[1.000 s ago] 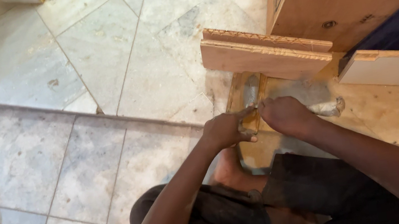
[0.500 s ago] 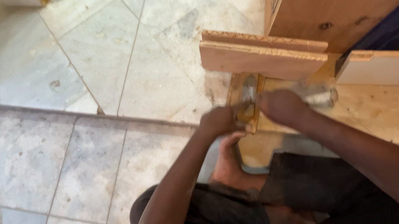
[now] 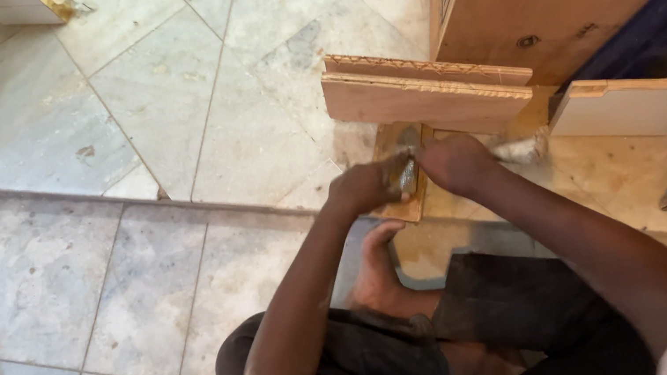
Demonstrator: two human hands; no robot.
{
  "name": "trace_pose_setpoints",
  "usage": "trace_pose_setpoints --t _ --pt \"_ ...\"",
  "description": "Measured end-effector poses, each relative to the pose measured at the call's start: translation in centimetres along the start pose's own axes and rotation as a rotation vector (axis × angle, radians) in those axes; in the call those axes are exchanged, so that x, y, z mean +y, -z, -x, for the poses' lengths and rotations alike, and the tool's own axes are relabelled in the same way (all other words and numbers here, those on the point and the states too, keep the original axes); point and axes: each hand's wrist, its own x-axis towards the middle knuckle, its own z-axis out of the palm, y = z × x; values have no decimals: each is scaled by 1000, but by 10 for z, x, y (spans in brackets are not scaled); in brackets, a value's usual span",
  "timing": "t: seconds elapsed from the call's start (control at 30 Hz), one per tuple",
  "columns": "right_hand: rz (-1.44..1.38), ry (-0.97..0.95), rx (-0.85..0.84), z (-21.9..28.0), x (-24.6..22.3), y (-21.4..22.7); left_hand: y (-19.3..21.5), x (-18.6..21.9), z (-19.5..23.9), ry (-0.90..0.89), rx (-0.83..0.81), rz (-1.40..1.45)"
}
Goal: The person sits on the floor and uses a metal scraper to remove material from a small wooden block. They repeatedly scrape the surface and wipe the tool with a cloth, focusing on a specific area of the wood.
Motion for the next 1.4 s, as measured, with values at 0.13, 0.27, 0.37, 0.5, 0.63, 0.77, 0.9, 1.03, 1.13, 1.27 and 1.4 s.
trace_pose_setpoints --t 0.13,0.27,0.37,0.5,0.63,0.77,0.9,1.03,1.13,1.27,1.4 --pt "-128 80 141 3 5 -14 4 4 -5 96 -63 -56" --pt "-51 91 58 34 -18 -14 -23 7 30 35 -119 -178" --pt "-46 70 132 14 -5 -12 -13 14 18 50 -38 -240" --pt "-45 -87 47 -12 5 -16 4 19 -5 79 8 -188" --pt "-60 3 29 19 -11 -11 -7 18 14 41 -83 -207" --pt "11 -139 -266 -14 6 -13 -2 13 -6 44 4 -188" --pt "-2 -133 -25 -23 11 -20 7 20 -19 110 16 -195" --pt "-88 -59 -63 3 -15 -8 -7 29 27 134 -10 -203" --pt "-95 -21 -249 34 -50 16 -16 49 77 93 3 -224" --pt "-251 -63 -126 65 -90 42 -10 85 147 71 53 -234" --pt "-965 -367 -215 62 -69 46 -10 100 168 48 458 175"
